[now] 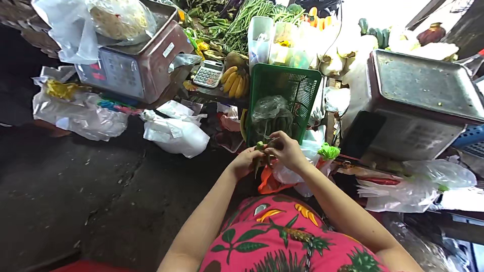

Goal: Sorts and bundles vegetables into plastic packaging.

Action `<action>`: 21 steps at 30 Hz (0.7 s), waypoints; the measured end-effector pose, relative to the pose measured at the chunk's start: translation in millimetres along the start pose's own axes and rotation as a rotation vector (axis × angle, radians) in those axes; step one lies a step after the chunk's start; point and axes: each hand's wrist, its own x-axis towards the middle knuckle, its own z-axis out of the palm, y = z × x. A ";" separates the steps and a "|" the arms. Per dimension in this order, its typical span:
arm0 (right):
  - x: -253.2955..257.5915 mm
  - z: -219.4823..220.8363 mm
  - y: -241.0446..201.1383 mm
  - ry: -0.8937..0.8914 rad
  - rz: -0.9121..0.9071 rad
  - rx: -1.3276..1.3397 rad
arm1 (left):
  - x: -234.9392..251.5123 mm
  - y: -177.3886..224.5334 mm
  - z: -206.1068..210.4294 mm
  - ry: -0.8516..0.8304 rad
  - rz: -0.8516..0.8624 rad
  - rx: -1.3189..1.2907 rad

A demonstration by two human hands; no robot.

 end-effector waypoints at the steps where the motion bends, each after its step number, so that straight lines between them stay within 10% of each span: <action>1: 9.0 1.4 0.0 -0.076 0.069 0.040 | -7.4 -4.1 -0.2 0.006 0.002 -0.025; 9: 87.9 -19.1 32.0 0.202 0.560 -0.452 | -45.5 -35.6 -23.8 0.298 -0.062 0.081; 21: 103.7 13.6 37.9 0.290 0.616 -0.472 | -81.5 -68.5 -40.7 0.524 -0.138 0.088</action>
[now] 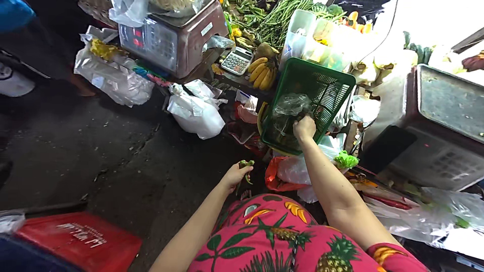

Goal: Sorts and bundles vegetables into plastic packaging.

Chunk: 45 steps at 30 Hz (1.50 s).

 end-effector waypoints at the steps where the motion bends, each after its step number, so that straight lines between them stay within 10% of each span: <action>1: 3.6 1.6 3.8 0.007 -0.018 0.058 | 0.3 1.2 0.2 0.003 0.003 0.001; 23: 11.6 -18.8 25.9 -0.029 -0.236 0.308 | -3.5 24.7 42.2 -0.150 -0.033 -0.053; 33: -57.3 -68.6 44.7 0.452 -0.931 0.610 | 5.7 59.3 70.2 -0.329 0.054 -0.275; 40: -156.6 -37.6 80.3 0.165 -1.410 0.234 | 11.8 81.8 90.2 -0.344 0.174 -0.222; 45: -165.3 -74.0 69.7 0.060 -1.048 0.677 | 10.8 74.6 88.3 -0.354 0.224 -0.246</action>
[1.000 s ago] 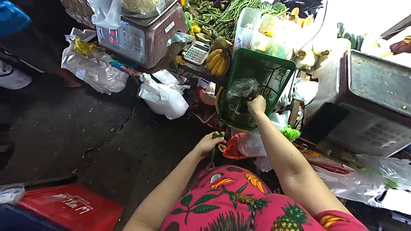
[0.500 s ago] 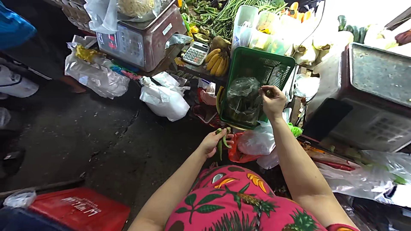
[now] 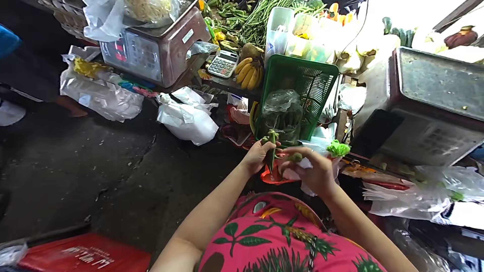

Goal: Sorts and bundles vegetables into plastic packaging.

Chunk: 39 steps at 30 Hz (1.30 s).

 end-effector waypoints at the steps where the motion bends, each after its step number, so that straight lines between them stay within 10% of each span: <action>1: 7.9 -4.0 -1.8 0.037 0.089 0.022 | -1.5 -2.0 -2.3 -0.033 0.011 -0.026; 6: 22.4 19.2 21.0 -0.020 0.377 -0.133 | -8.2 -14.8 -6.5 -0.206 0.008 -0.110; 23: 106.2 31.0 143.6 -0.360 1.039 -0.561 | -31.3 -21.5 -30.2 0.021 0.053 -0.030; 30: 76.3 8.1 90.0 0.177 0.305 -0.300 | -22.7 -15.8 -26.3 -0.047 0.017 -0.089; 39: -32.2 6.0 35.5 -0.089 -0.244 -0.309 | 3.3 -18.1 20.9 -0.110 0.048 -0.139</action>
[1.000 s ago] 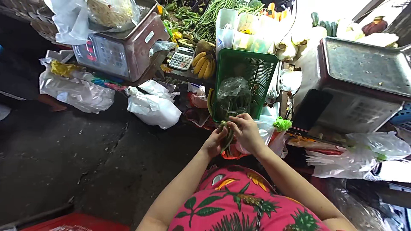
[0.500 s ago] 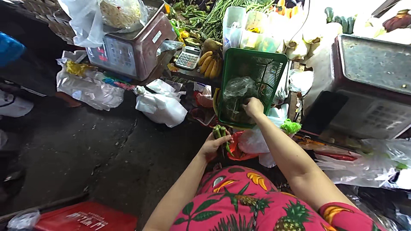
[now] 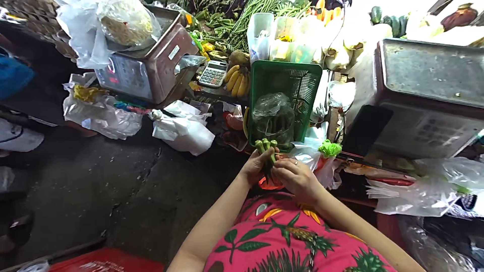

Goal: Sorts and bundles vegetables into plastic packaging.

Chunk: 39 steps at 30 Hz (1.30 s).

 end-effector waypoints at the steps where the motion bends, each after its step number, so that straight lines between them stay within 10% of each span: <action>1: -3.7 -6.4 1.7 -0.009 0.001 0.015 | 3.1 -1.8 5.4 -0.006 0.003 0.012; 11: -6.3 -59.8 25.2 0.034 0.475 0.359 | 17.9 -20.7 81.8 -0.134 0.254 0.967; 20: -45.2 -98.1 33.0 0.237 0.615 0.564 | 12.5 -37.4 135.8 -0.088 -0.048 1.230; 25: -96.2 -189.9 68.3 0.185 0.988 -0.257 | 3.1 -40.9 132.8 0.001 -0.009 1.279; 29: -99.4 -220.5 81.6 -0.173 1.425 -0.325 | -5.1 -51.4 124.9 0.077 -0.034 1.313; 35: -101.4 -207.4 91.4 -0.244 1.348 -0.257 | -19.4 -72.0 122.6 0.141 -0.041 1.377; 39: -115.9 -217.0 102.6 0.017 1.184 -0.049 | -29.2 -70.0 119.8 0.157 -0.033 1.388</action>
